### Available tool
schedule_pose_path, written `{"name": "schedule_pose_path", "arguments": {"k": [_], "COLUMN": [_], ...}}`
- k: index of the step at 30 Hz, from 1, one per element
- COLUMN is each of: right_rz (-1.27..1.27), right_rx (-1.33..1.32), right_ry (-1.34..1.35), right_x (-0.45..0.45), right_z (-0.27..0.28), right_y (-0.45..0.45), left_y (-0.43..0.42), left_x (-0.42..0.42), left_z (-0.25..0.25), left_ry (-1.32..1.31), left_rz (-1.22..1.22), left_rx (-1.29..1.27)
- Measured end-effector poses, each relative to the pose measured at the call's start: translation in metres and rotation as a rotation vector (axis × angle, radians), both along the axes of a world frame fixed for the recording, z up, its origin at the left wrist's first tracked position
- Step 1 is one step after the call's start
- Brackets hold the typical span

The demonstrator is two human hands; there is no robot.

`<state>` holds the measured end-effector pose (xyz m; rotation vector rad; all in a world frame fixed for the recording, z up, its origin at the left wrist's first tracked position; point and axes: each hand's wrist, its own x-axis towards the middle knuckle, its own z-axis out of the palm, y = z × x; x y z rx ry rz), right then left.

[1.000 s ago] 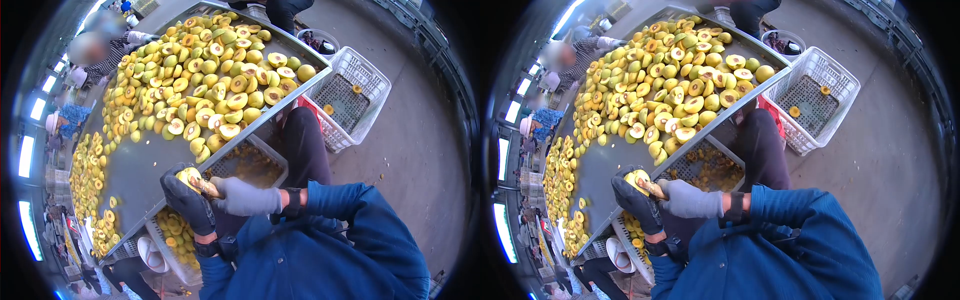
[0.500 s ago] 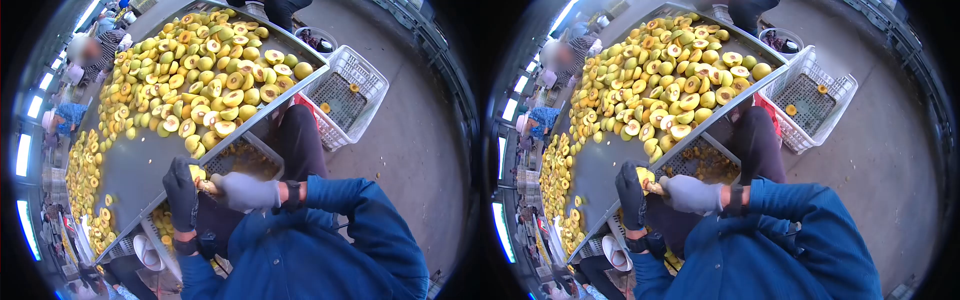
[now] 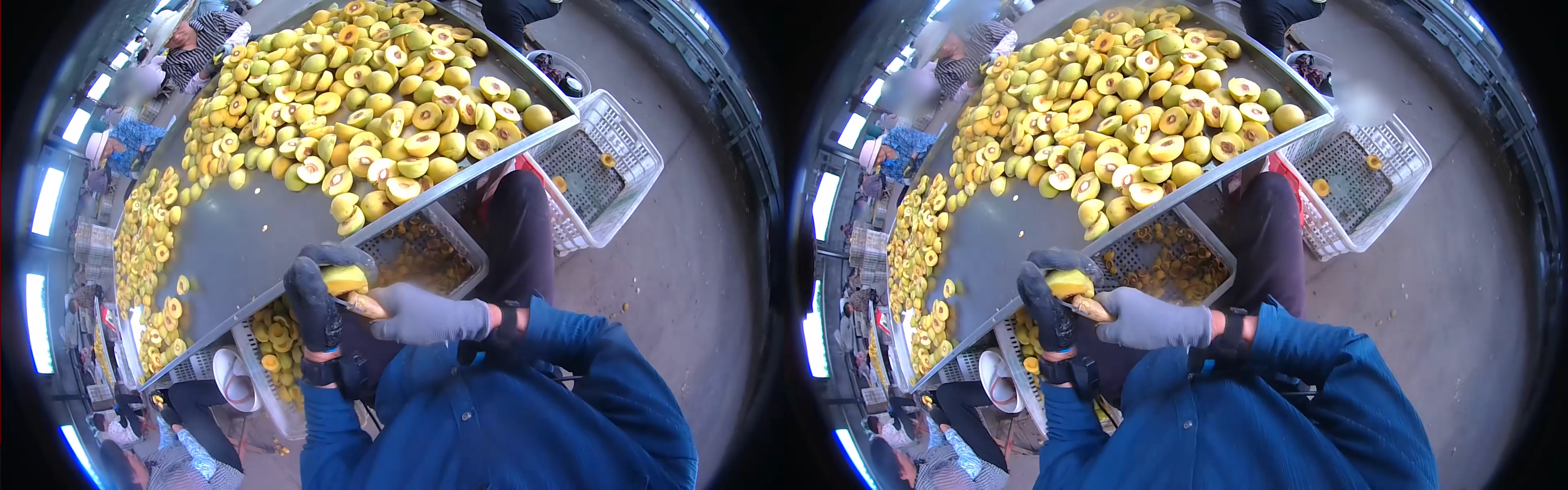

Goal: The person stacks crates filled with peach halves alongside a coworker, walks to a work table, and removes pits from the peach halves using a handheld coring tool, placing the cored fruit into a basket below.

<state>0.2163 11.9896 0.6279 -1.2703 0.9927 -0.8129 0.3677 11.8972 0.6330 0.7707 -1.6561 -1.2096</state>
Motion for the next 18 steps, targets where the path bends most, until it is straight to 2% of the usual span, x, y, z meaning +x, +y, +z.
{"name": "schedule_pose_path", "arguments": {"k": [1,3,4,5,8,10,11,14,15,17,18], "right_rz": [-0.02,-0.057,-0.071,-0.192,-0.229,-0.26,-0.265,-0.253,-0.244,-0.078,0.035], "right_rx": [-0.078,-0.224,-0.297,-0.453,-0.402,-0.577,-0.637,-0.826,-0.758,-0.433,-0.337], "right_ry": [-0.062,0.258,0.421,0.421,0.527,0.587,0.607,0.63,0.645,1.06,1.135], "right_x": [0.006,0.005,0.005,0.012,0.016,0.017,0.016,0.003,-0.004,-0.025,-0.035], "right_z": [-0.013,-0.014,-0.015,-0.031,-0.042,-0.061,-0.062,-0.088,-0.107,-0.129,-0.131], "right_y": [0.0,-0.005,-0.006,-0.01,-0.013,-0.022,-0.026,-0.04,-0.043,-0.04,-0.036], "left_y": [0.004,0.014,0.017,0.02,0.025,0.027,0.016,0.007,0.012,-0.003,-0.001], "left_x": [-0.002,-0.014,-0.017,-0.018,-0.021,-0.025,-0.015,-0.003,-0.007,0.023,0.027], "left_z": [-0.004,-0.011,-0.013,-0.014,-0.014,-0.01,-0.028,-0.048,-0.028,-0.067,-0.065], "left_ry": [0.13,0.396,0.41,0.425,0.492,0.49,0.706,0.974,0.905,0.339,0.309], "left_rz": [0.021,0.068,0.104,0.141,0.145,0.17,0.031,0.203,0.429,0.511,0.495], "left_rx": [0.082,0.239,0.279,0.319,0.312,0.237,0.391,0.628,0.675,0.288,0.282]}}
